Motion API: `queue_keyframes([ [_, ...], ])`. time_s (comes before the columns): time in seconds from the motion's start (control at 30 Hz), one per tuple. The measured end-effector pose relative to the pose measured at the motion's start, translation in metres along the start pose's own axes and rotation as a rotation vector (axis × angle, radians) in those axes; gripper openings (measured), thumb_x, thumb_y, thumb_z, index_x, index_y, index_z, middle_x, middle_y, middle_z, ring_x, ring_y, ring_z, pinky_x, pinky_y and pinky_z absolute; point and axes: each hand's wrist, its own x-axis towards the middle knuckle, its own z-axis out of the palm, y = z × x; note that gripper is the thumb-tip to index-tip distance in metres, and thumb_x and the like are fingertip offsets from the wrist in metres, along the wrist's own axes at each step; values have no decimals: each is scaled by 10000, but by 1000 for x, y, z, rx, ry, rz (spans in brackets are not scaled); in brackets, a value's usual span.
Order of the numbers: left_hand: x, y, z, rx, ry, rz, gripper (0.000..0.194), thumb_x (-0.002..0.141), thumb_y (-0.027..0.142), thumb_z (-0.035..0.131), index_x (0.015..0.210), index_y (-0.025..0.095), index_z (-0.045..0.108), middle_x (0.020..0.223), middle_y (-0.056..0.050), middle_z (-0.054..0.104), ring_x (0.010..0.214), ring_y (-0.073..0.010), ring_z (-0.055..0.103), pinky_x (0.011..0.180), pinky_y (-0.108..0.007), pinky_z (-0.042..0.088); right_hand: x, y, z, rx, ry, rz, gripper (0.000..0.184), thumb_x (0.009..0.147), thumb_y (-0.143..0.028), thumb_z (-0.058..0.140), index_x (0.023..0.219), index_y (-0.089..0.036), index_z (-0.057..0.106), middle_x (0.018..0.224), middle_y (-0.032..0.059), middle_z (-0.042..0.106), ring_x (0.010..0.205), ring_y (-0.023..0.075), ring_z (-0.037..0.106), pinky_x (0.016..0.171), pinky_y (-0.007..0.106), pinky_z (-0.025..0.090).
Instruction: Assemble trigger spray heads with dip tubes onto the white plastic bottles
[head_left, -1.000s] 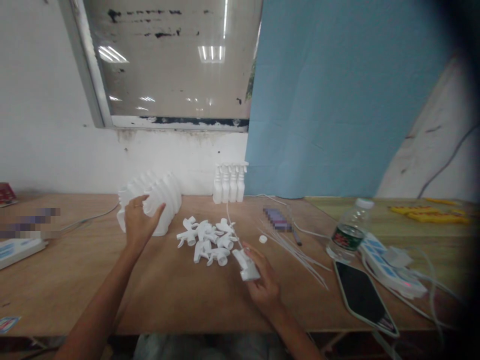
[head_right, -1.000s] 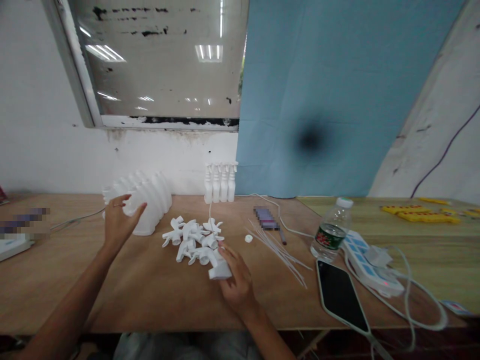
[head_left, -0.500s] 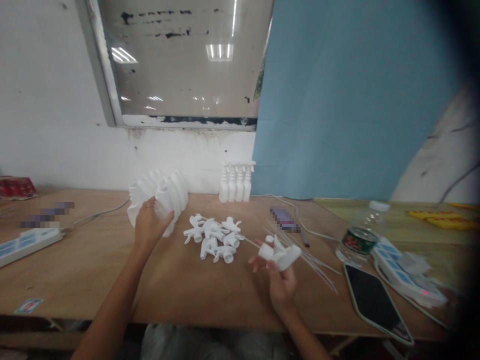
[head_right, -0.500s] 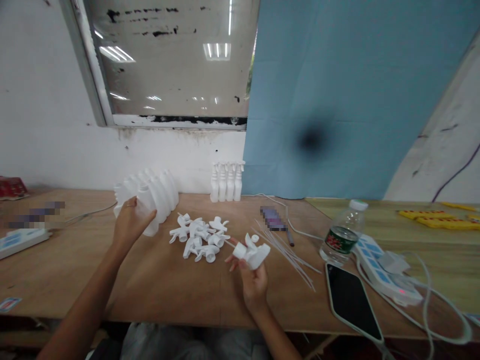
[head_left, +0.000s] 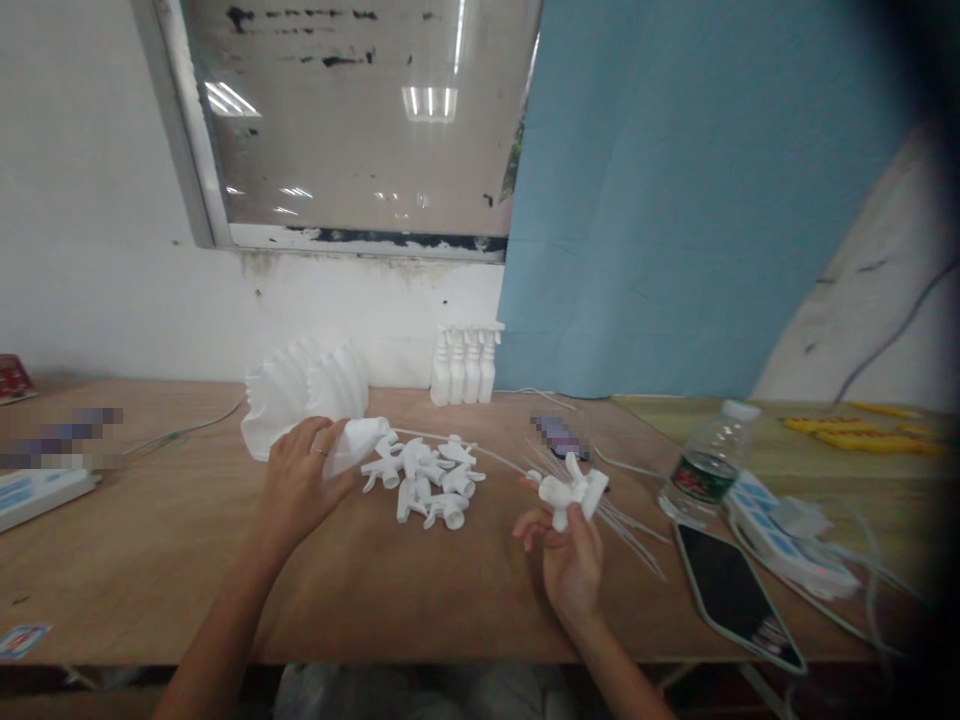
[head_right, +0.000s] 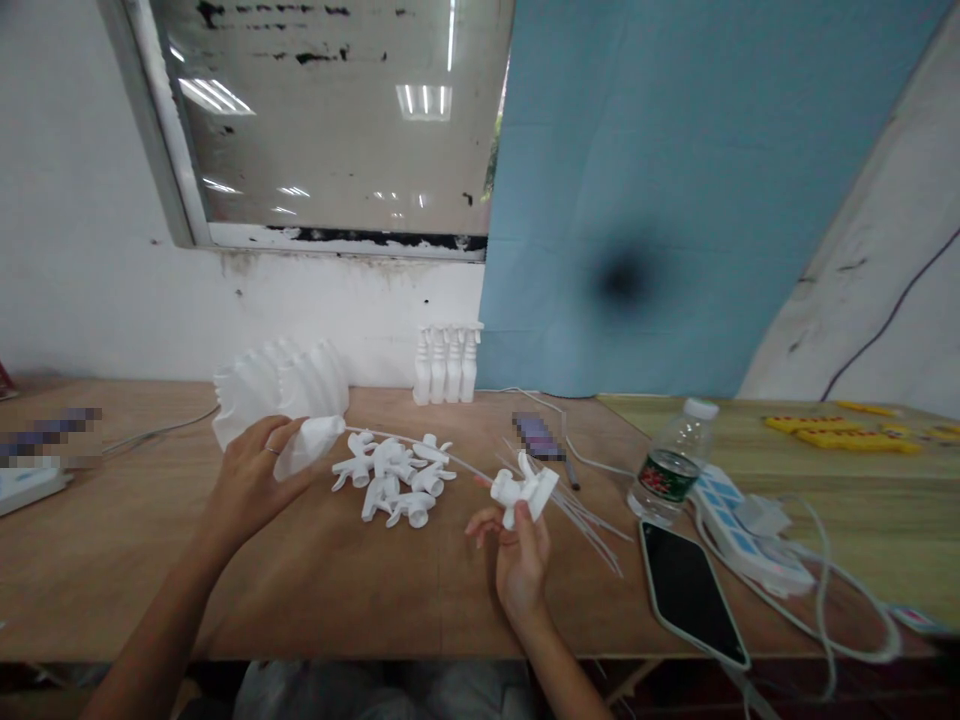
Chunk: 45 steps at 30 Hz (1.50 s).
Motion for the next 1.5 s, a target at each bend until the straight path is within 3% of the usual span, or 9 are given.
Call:
queue_keyframes([
  [0.33,-3,-1,5,49,-40,-23,553,766,278,652,1284,213,470,1227,-137,542,1195,-318,475,973,-463,353,-1,-1,-1,2,13,-13,277,935,-411,455,1074,-186,537,1015,127,708,502,158,608,424,267,400],
  [0.57,2,9,3,35,-24,21,531,797,318,648,1291,229,472,1253,-138,534,1235,-322,445,992,-474,317,-2,0,0,-30,9,-8,250,917,-398,491,1000,-171,558,989,119,709,502,152,613,415,257,398],
  [0.97,-3,-2,7,31,-22,14,575,781,312,648,1318,261,450,1248,-126,529,1221,-319,453,995,-477,323,-2,0,-2,22,18,-12,239,932,-388,473,1002,-182,570,948,89,709,484,141,606,410,246,383],
  [1.23,-3,18,0,-7,-106,138,580,740,267,651,1300,244,503,1226,-129,527,1203,-351,415,1030,-547,268,-3,8,-4,-7,-24,14,193,901,-347,554,991,-181,587,887,74,710,513,149,594,427,252,390],
  [1.4,-7,49,-6,-126,-253,268,654,680,320,689,1304,238,511,1179,-110,519,1187,-346,390,1080,-563,195,-3,19,-7,-122,-129,132,180,843,-337,653,814,-159,645,684,29,664,586,161,576,548,282,444],
  [1.5,-9,70,-5,-193,-350,291,698,621,293,710,1291,245,520,1163,-98,511,1164,-335,393,1077,-540,219,-4,24,-9,-171,-195,219,207,806,-357,697,836,-154,668,683,26,666,617,169,575,595,291,454],
])
